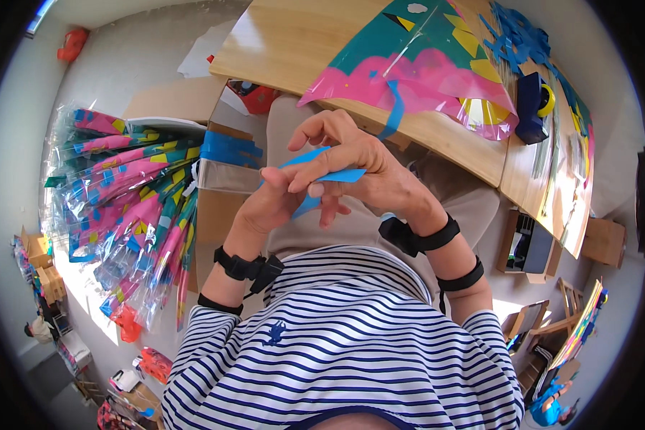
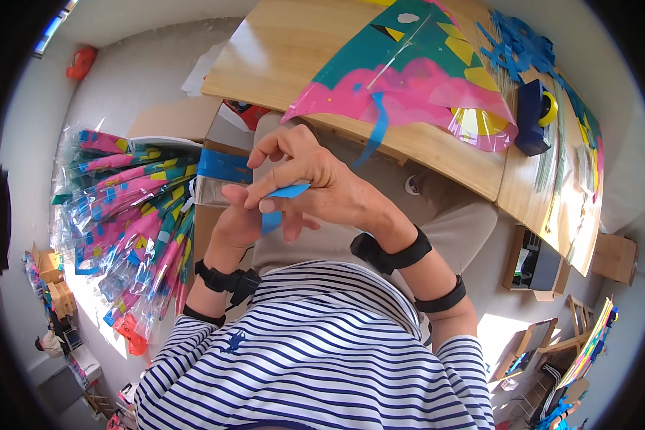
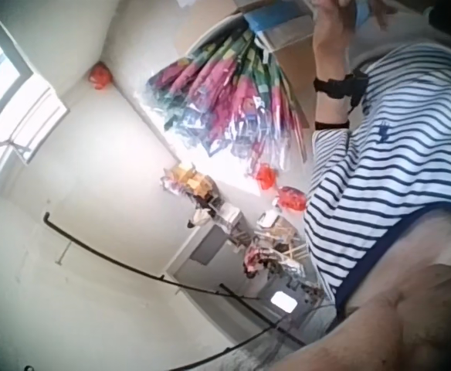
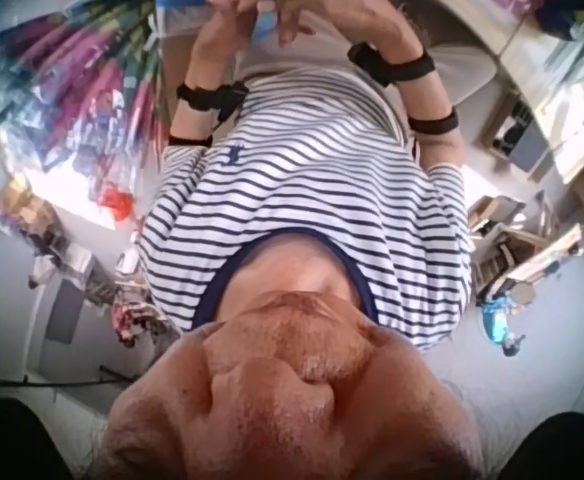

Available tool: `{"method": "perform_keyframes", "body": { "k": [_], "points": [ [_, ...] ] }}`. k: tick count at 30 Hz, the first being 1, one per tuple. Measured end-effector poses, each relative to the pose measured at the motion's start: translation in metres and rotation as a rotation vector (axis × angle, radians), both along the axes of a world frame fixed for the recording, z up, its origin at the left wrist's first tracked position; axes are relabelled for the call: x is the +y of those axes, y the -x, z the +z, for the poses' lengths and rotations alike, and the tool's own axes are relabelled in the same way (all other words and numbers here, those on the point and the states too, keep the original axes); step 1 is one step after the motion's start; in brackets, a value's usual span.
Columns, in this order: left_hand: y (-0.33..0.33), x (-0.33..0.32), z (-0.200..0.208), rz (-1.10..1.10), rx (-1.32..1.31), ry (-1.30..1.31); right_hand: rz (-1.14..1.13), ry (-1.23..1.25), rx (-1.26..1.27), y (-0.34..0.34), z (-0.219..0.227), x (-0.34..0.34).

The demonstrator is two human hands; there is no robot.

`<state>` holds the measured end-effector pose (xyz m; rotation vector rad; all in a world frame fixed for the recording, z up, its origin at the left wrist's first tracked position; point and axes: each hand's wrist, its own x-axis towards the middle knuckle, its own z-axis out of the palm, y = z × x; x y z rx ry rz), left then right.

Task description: Attaching plastic reinforcement strips and tape to a Pikachu-themed kite.

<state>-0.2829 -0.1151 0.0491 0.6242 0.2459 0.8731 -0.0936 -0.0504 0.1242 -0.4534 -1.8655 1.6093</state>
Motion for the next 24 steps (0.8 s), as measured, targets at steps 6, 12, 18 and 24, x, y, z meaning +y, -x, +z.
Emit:
{"method": "perform_keyframes", "body": {
  "k": [6, 12, 18, 24],
  "points": [
    [-0.003, -0.009, -0.006, 0.161, 0.073, 0.113, 0.065, 0.044, -0.009, -0.004, -0.009, 0.012],
    [0.025, 0.002, 0.004, 0.469, 0.683, 0.095, -0.37, -0.211, -0.36, -0.027, -0.052, 0.048],
    [0.029, 0.017, 0.005, 0.657, 0.79, 0.075, -0.714, -0.808, -1.057, -0.056, -0.147, 0.105],
    [0.03, 0.044, -0.007, 0.753, 0.863, 0.018, -0.737, -0.789, -1.122, -0.083, -0.178, 0.133]
  ]
}}
